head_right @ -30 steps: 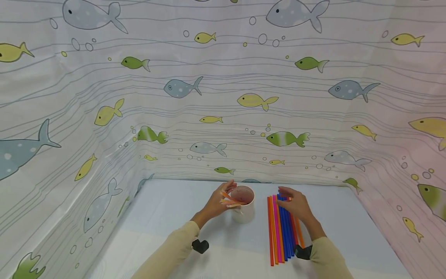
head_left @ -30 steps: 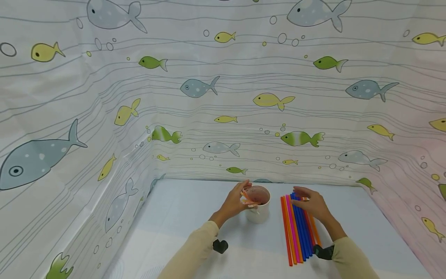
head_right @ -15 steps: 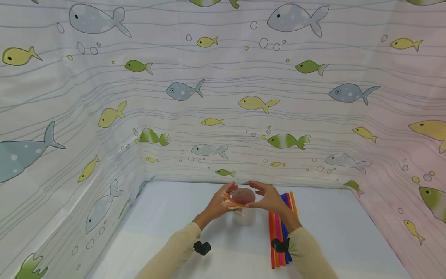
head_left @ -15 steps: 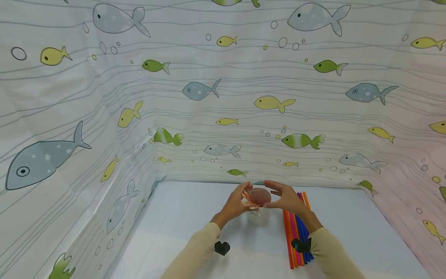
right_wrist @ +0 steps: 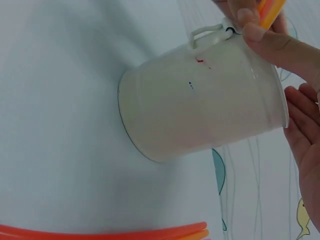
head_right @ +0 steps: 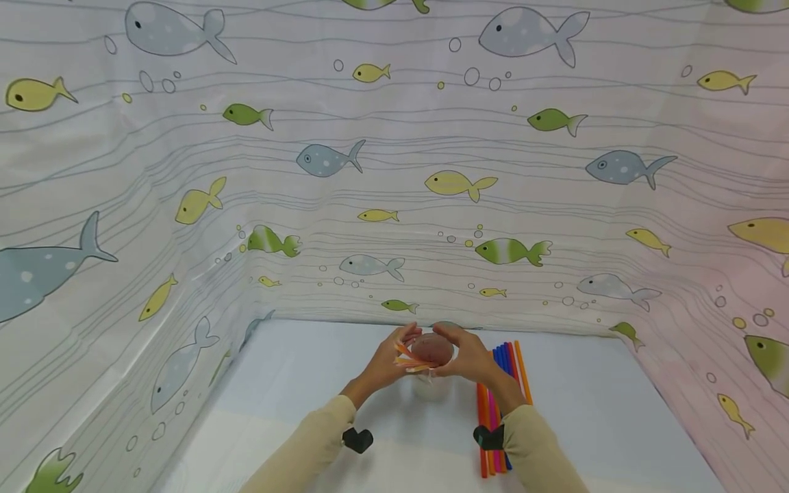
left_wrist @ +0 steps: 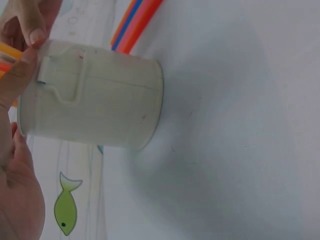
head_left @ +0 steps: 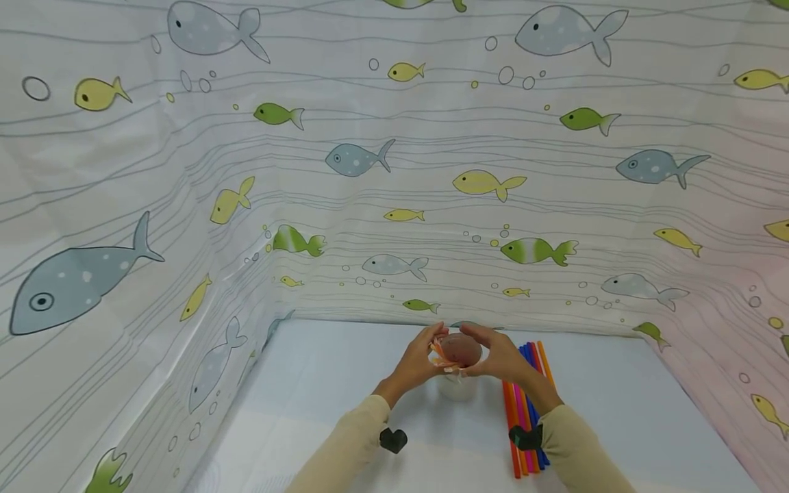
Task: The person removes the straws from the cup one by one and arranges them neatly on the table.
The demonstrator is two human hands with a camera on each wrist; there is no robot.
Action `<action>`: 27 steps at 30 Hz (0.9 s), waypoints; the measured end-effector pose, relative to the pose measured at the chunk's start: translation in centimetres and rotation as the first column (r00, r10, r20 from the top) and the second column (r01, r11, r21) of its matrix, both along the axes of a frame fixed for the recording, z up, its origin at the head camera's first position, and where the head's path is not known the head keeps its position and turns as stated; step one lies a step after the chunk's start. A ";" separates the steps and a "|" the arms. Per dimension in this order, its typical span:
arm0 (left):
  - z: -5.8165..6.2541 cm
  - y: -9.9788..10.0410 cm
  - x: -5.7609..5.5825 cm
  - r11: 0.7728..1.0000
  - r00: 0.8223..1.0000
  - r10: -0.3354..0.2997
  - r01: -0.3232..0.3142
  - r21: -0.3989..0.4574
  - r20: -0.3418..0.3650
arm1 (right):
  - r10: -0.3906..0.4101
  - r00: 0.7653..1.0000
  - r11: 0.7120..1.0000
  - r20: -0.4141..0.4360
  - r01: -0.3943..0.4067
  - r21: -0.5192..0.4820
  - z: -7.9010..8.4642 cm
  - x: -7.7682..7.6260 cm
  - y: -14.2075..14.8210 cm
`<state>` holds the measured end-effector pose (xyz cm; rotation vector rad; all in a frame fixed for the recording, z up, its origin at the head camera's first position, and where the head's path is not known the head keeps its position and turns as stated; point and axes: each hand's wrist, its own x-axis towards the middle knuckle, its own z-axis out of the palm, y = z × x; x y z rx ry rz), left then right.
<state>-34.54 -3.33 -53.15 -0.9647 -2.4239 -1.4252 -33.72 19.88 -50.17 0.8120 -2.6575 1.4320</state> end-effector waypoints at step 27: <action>1.3 -2.7 1.0 0.974 0.992 -0.106 0.089 0.210 0.072 | -0.010 1.000 1.000 0.024 0.011 -0.020 0.2 0.5 -0.2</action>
